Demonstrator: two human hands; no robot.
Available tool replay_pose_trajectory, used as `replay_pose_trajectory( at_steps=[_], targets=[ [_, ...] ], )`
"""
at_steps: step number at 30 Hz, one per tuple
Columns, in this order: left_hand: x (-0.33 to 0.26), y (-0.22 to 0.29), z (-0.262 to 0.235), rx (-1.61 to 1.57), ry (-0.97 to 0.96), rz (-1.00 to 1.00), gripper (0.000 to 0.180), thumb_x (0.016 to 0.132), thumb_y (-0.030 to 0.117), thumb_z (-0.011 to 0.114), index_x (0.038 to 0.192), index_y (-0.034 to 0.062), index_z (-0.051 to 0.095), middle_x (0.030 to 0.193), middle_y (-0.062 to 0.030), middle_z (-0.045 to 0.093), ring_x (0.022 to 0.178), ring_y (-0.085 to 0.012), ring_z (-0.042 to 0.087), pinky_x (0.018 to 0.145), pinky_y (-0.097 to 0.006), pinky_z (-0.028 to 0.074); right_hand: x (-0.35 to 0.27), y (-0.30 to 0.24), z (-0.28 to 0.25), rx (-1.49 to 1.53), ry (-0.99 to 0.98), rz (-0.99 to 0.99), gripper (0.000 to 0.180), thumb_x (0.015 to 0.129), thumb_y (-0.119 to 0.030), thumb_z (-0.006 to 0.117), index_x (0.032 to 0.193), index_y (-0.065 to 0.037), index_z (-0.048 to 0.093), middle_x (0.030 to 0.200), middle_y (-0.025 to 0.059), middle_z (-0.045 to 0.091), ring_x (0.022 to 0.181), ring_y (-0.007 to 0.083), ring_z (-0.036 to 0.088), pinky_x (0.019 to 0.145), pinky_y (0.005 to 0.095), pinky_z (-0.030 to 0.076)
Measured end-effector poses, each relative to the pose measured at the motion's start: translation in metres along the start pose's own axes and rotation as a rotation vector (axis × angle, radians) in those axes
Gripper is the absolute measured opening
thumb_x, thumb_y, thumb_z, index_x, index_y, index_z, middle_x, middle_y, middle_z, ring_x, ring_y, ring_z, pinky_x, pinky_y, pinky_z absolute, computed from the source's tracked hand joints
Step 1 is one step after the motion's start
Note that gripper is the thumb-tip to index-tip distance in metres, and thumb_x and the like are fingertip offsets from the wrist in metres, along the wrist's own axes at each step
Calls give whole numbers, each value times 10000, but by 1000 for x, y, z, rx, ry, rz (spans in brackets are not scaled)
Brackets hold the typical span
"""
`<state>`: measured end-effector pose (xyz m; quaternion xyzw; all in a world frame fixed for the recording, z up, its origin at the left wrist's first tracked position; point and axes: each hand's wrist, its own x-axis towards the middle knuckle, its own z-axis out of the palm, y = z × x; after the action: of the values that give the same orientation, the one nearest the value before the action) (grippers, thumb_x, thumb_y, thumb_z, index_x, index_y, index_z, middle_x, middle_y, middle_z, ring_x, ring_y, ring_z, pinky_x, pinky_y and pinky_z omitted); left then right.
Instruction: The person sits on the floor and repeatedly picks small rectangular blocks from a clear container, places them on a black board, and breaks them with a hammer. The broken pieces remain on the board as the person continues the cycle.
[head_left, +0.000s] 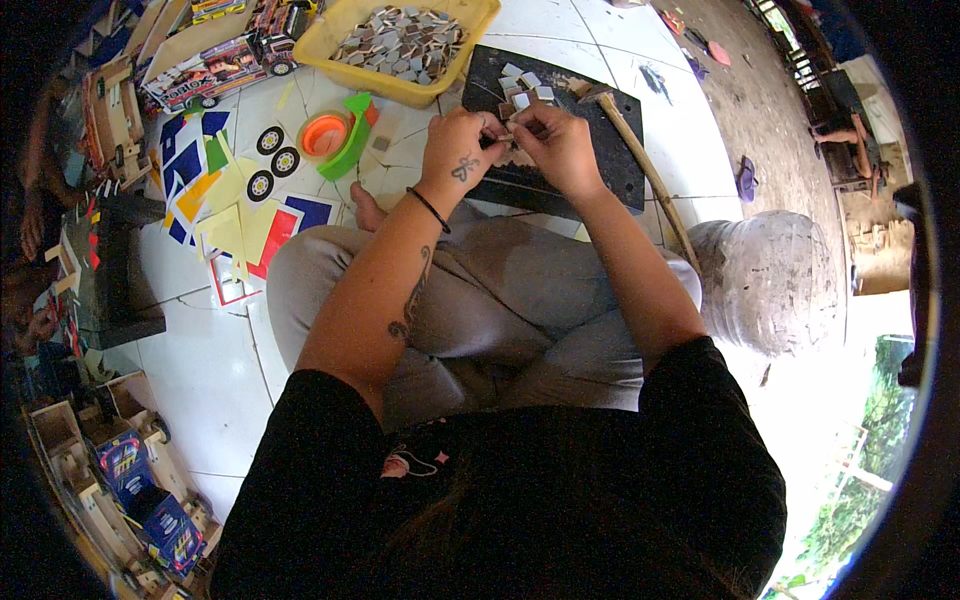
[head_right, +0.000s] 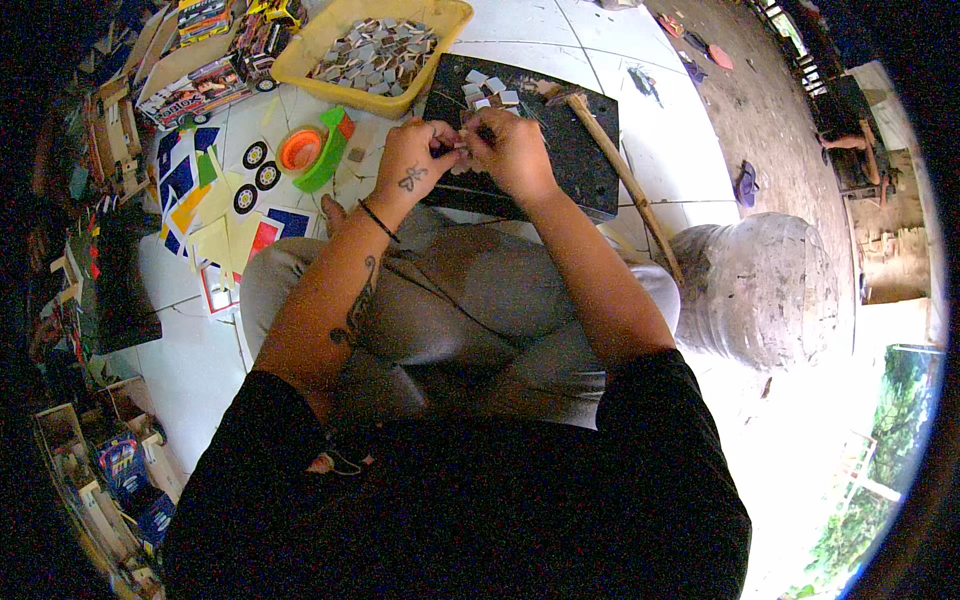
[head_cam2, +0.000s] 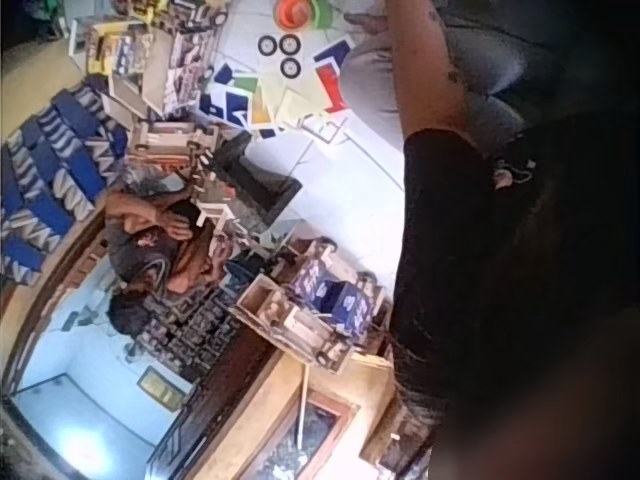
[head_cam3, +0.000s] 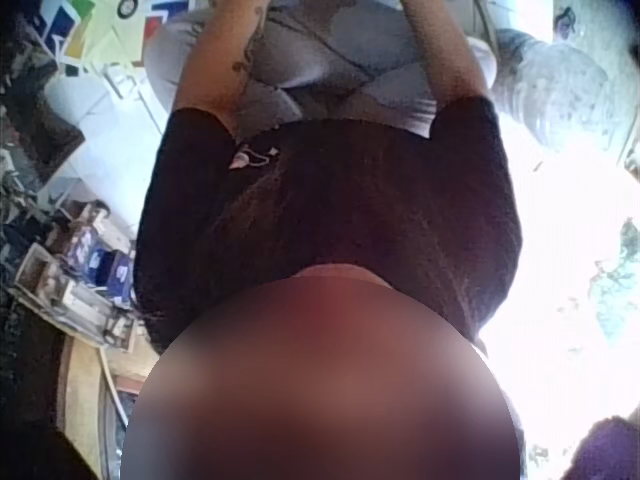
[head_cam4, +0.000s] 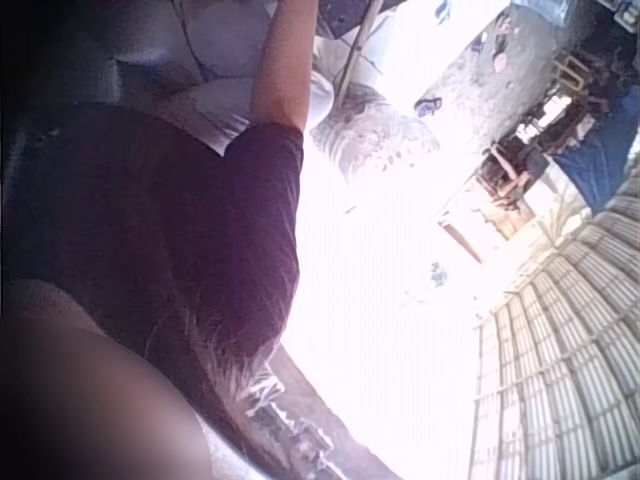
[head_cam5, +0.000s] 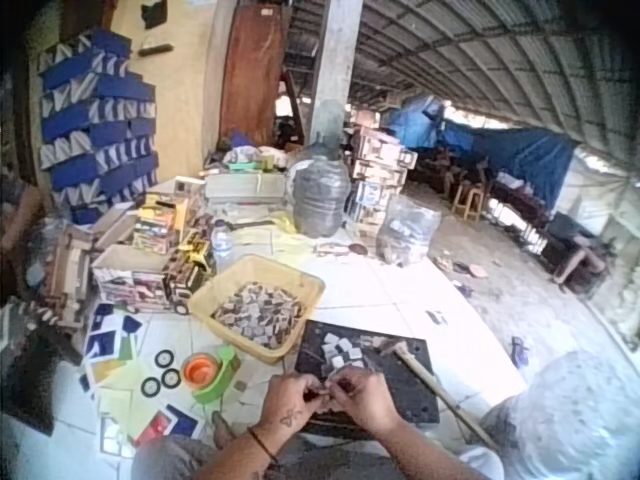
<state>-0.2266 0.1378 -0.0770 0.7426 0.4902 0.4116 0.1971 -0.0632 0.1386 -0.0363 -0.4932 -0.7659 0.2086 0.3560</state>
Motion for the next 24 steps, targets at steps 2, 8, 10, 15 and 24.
replay_pose_trajectory(
  at_steps=[2, 8, 10, 15, 24],
  targets=[
    [0, 1, 0, -10, 11, 1, 177, 699, 154, 750, 796, 33, 662, 763, -117, 651, 690, -256, 634, 651, -345, 508, -1, -2, 1, 2, 3, -51, 73, 812, -43, 667, 853, 10, 639, 706, 79, 639, 603, 79, 576, 559, 246, 470],
    [1, 4, 2, -129, 99, 110, 125, 735, 104, 693, 782, -5, 654, 780, -156, 636, 753, -324, 619, 673, -380, 491, 2, -1, -14, -160, -40, -189, 153, 785, -87, 690, 907, -3, 652, 857, 111, 661, 796, 220, 627, 714, 322, 500],
    [1, 6, 2, -136, 88, 85, 107, 767, 109, 681, 803, 11, 655, 789, -141, 638, 730, -305, 621, 661, -358, 483, -4, 11, -43, -342, 53, -123, 280, 761, -195, 715, 982, -39, 645, 1060, 185, 622, 1062, 316, 560, 912, 411, 443],
    [0, 10, 3, -166, 71, 55, 99, 795, 114, 668, 790, 18, 645, 775, -126, 629, 699, -295, 615, 634, -353, 470, -56, 71, -134, -737, -318, 443, 584, 795, -155, 657, 1307, -91, 383, 1135, 216, 549, 1048, 376, 553, 867, 464, 473],
    [-1, 10, 4, -140, 80, 62, 113, 800, 119, 668, 776, 15, 630, 753, -124, 615, 652, -287, 594, 600, -345, 457, -105, 22, -163, 25, -63, 400, 304, 925, -97, 526, 1218, -52, 459, 862, 90, 620, 673, 144, 582, 575, 284, 470]
  ],
)
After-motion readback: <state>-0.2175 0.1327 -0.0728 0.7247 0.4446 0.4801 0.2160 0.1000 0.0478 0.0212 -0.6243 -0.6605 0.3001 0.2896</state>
